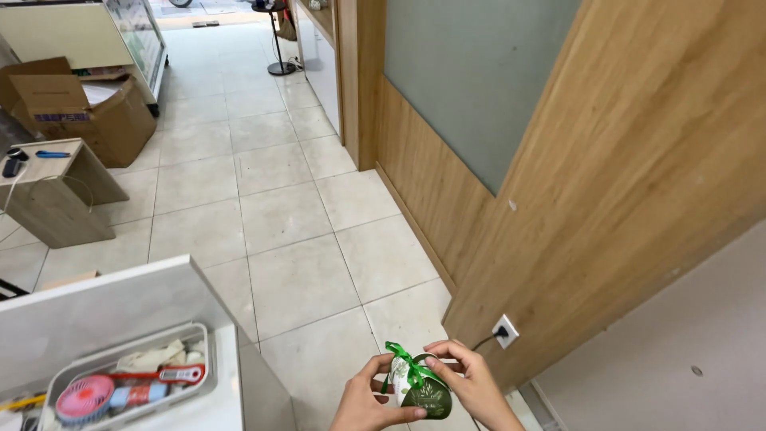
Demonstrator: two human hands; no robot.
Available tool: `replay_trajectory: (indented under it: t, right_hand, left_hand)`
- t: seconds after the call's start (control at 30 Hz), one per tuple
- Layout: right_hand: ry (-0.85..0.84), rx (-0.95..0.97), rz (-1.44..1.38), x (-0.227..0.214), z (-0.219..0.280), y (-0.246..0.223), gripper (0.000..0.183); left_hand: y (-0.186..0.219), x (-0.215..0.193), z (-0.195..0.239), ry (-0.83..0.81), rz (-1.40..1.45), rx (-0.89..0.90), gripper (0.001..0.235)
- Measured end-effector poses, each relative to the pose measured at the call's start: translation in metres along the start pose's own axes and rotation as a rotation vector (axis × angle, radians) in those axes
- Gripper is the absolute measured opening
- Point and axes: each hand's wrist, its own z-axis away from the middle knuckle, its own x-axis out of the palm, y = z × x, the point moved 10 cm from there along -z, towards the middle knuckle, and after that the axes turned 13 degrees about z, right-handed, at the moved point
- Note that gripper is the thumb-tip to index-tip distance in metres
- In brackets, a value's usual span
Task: The person is placing small green gift boxes onto a glass display shelf.
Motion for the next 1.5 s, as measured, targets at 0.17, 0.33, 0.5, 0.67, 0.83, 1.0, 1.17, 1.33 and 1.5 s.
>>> replay_trajectory:
  t: [0.17,0.33,0.5,0.67,0.83,1.0,1.17,1.33,1.5]
  right_hand:
    - [-0.101,-0.044,0.091,0.006,-0.12,-0.018,0.017]
    - [-0.193,-0.127,0.133,0.007,-0.255,-0.015,0.017]
    - [-0.319,-0.174,0.222,0.001,-0.398,-0.036,0.013]
    - [-0.445,-0.18,0.198,0.008,-0.523,-0.042,0.015]
    - [-0.46,-0.075,0.269,0.016,-0.635,-0.029,0.015]
    - [-0.395,-0.179,0.225,0.035,-0.761,-0.016,0.012]
    - [-0.332,-0.149,0.281,0.056,-0.894,-0.018,0.009]
    - [-0.261,-0.179,0.377,0.074,-1.032,-0.03,0.012]
    - [-0.238,-0.086,0.342,0.093,-1.139,-0.04,0.01]
  left_hand:
    - [0.022,-0.044,-0.098,0.05,0.038,-0.011,0.109]
    - [0.047,-0.083,-0.205,0.092,0.084,-0.016,0.107]
    - [0.081,-0.126,-0.321,0.204,0.154,-0.066,0.114]
    - [0.088,-0.175,-0.433,0.302,0.174,-0.067,0.117]
    - [0.093,-0.221,-0.532,0.294,0.208,-0.096,0.115]
    - [0.107,-0.287,-0.635,0.286,0.362,-0.03,0.113]
    - [0.142,-0.382,-0.733,0.303,0.234,-0.083,0.1]
    - [0.19,-0.469,-0.845,0.223,0.191,-0.129,0.09]
    - [0.195,-0.524,-0.946,0.142,0.134,-0.167,0.091]
